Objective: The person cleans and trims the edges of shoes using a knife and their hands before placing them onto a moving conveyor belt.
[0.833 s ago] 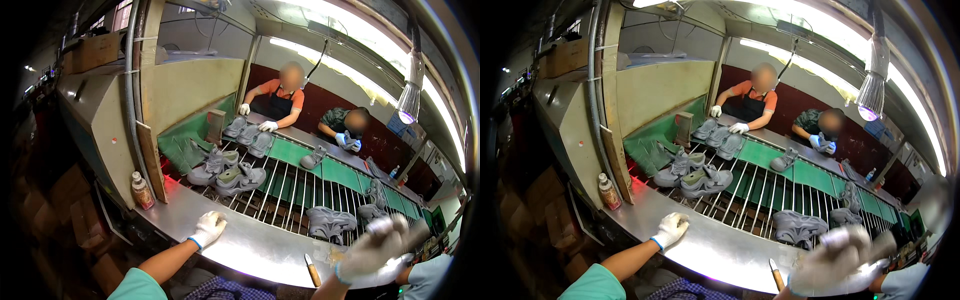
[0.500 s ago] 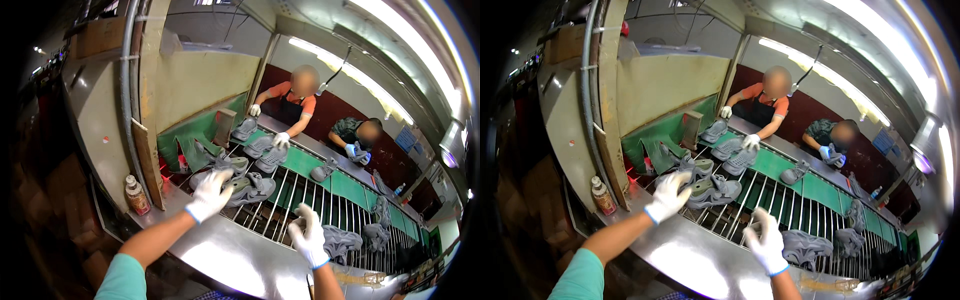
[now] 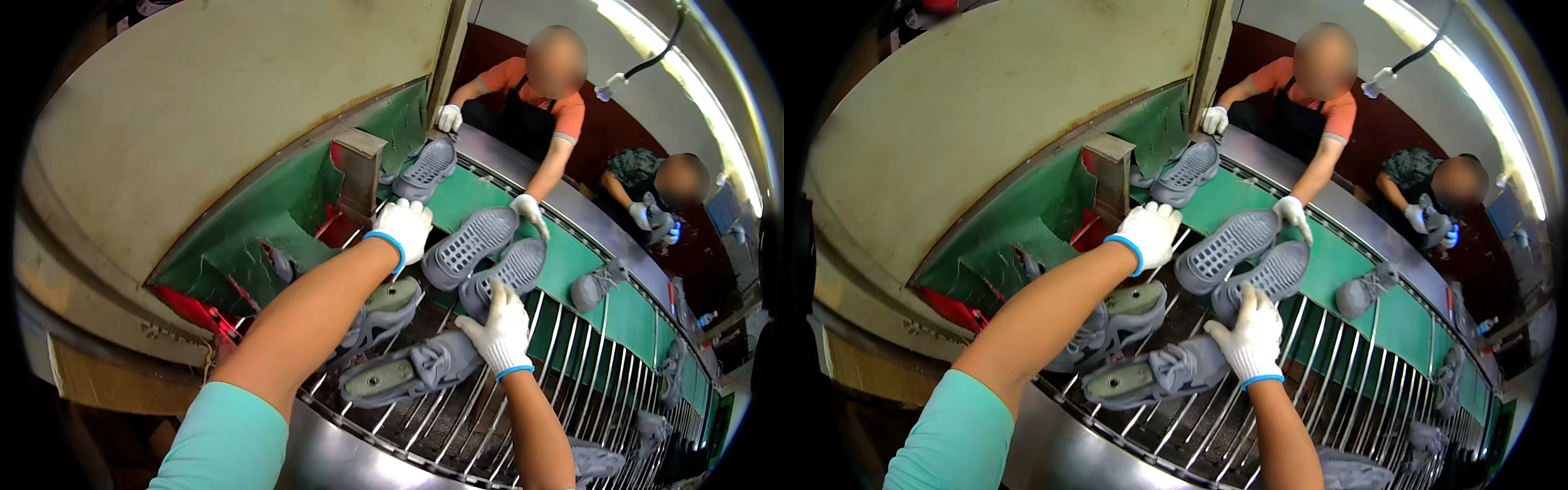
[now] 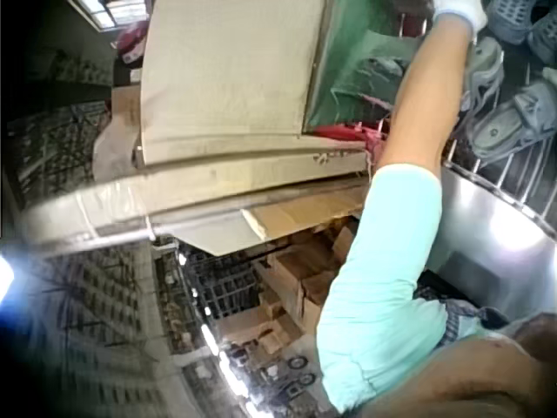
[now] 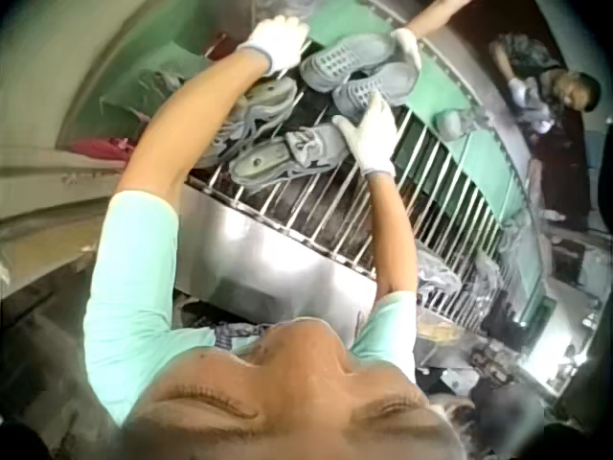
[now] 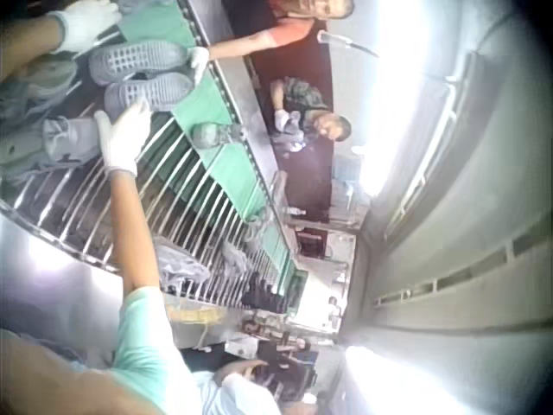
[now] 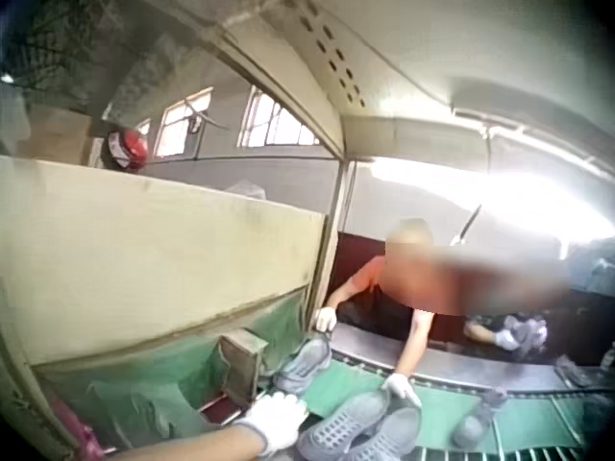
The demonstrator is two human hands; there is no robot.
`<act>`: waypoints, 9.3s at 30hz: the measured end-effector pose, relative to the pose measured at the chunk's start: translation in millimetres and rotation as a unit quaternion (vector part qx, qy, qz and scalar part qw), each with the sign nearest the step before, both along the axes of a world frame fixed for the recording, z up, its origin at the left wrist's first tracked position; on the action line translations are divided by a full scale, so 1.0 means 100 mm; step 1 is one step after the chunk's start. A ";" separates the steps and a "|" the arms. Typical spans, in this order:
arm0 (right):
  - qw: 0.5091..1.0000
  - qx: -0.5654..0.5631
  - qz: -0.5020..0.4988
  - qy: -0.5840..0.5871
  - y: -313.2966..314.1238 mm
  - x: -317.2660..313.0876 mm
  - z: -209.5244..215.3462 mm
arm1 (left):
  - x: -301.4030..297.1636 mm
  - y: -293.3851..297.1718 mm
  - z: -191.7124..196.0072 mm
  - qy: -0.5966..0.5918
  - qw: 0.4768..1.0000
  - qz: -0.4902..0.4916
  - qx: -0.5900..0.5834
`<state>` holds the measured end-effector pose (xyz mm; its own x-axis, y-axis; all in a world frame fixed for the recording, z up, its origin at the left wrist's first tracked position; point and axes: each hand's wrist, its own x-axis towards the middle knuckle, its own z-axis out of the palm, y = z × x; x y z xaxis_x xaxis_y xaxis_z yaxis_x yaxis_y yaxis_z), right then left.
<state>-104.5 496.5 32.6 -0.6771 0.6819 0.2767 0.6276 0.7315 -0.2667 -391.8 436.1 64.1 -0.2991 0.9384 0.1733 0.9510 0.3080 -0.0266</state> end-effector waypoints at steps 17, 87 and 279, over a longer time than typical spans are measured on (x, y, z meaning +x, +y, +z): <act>0.994 -0.037 0.066 0.081 1.08 -0.36 -0.40 | -0.95 0.96 -0.83 0.056 0.995 0.074 0.041; 0.746 -0.324 -0.157 0.560 -0.93 0.40 -0.25 | 3.32 -4.87 -0.66 -0.330 0.850 -0.030 0.410; 0.995 -0.071 0.022 0.065 -4.64 3.27 0.38 | 4.01 -4.37 -0.57 -0.749 0.640 -0.099 0.141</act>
<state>222.9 32.1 71.1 -0.6727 0.6904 0.2663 0.5487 0.7068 -0.4464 9.3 -1.1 6.7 -0.2086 0.9780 0.0026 -0.1332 -0.0310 0.9906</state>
